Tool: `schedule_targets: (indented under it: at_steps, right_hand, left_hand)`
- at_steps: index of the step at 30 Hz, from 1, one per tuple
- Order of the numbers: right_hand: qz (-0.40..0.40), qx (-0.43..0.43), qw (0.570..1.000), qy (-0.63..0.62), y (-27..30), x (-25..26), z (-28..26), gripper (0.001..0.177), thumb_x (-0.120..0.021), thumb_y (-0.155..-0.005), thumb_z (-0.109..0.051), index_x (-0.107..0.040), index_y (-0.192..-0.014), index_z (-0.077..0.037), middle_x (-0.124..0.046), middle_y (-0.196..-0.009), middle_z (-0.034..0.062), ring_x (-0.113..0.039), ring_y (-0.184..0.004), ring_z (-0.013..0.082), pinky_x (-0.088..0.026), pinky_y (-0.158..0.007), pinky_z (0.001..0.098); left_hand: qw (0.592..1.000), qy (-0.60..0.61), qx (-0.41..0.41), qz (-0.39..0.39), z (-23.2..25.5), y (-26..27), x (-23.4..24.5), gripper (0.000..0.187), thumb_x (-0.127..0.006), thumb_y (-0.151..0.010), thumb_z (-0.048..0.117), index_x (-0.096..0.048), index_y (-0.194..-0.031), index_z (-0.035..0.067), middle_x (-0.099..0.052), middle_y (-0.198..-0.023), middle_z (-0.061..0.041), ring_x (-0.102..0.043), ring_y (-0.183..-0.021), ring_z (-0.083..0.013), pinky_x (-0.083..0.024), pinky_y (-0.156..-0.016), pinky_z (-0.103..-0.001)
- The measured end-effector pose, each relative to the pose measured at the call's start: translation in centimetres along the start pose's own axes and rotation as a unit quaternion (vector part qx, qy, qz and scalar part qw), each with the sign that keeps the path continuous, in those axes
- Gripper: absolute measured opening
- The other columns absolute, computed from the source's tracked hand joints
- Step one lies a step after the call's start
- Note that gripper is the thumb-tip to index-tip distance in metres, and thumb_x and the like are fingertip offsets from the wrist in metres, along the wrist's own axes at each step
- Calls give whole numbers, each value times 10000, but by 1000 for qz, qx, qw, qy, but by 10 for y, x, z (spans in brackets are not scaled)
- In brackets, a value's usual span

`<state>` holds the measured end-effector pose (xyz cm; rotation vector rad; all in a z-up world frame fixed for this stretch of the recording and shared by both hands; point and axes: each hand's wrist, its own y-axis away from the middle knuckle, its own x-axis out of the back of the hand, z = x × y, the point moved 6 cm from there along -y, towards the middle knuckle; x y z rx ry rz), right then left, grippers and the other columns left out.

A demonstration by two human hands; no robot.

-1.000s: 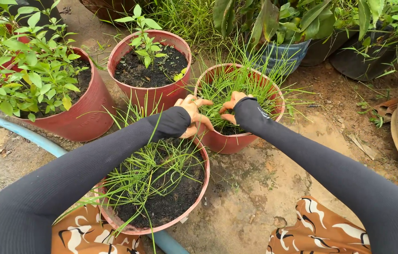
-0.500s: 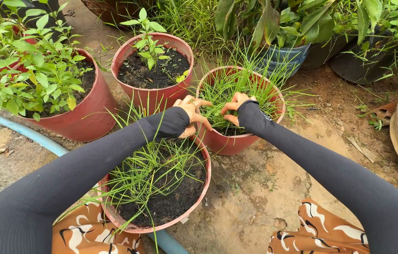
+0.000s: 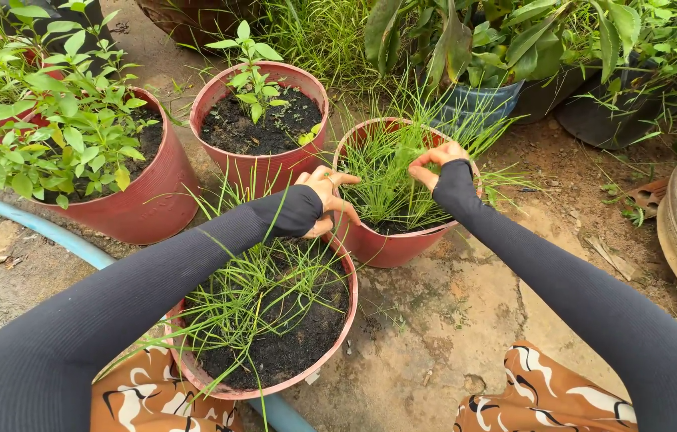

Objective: Picking weeds and tending to potted plants in an outdoor area.

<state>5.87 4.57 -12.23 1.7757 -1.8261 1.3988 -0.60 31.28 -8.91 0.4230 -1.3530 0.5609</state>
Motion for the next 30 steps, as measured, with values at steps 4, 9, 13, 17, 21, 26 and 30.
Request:
schedule_targets:
  at_steps: [4,9,13,17,21,26,30]
  right_hand:
    - [20,23,999,9,-7,17,-3,192,-832,-861,-323,-805,-964,-162,-580,-1090,113,-542,-1109,282,-449,-973,435]
    - [104,-22,988,-116,-44,95,-36,218,-833,-916,-281,-798,-1014,-88,-588,-1045,85,-574,-970,181,-467,-875,343]
    - [24,-74,966,-246,-59,151,-82,286,-773,-949,-284,-750,-1090,-36,-728,-975,32,-628,-882,85,-485,-803,257]
    - [-50,-65,961,-264,-47,182,-130,269,-713,-992,-247,-713,-1126,-14,-749,-1003,48,-670,-892,93,-483,-777,247]
    - [-198,-54,950,-235,-18,166,-178,220,-713,-935,-198,-755,-1048,-15,-777,-961,70,-699,-866,120,-550,-804,283]
    - [-477,-11,871,-114,21,98,-197,360,-750,-831,-263,-764,-1162,-122,-814,-1028,28,-740,-926,124,-588,-823,300]
    - [-568,-20,810,-147,36,42,-169,345,-684,-920,-270,-738,-1213,-95,-799,-1180,72,-733,-1069,158,-582,-933,308]
  left_hand:
    - [1000,-4,3,17,1,-5,0,568,-649,-636,122,-769,-1059,481,-414,-1566,-26,-473,-1227,-361,-443,-950,-536]
    - [1000,19,9,23,-7,-10,3,566,-646,-607,107,-780,-1028,461,-421,-1534,-36,-432,-1232,-413,-423,-962,-565]
    - [991,82,-32,104,-23,-9,11,468,-639,-655,96,-797,-974,400,-507,-1495,-56,-483,-1215,-399,-414,-984,-590]
    - [975,98,26,199,-53,-3,36,314,-604,-722,79,-766,-892,287,-641,-1326,-76,-572,-1148,-360,-469,-988,-537]
    - [938,55,148,308,-86,6,52,151,-630,-786,109,-722,-882,182,-707,-1024,-123,-658,-1002,-351,-502,-850,-503]
    - [942,137,299,70,-156,-30,-2,214,-566,-854,152,-765,-901,217,-730,-817,-63,-706,-803,-307,-557,-760,-412]
    - [969,173,169,39,-111,4,-5,278,-659,-739,111,-815,-969,123,-752,-797,-94,-743,-751,-279,-590,-688,-393]
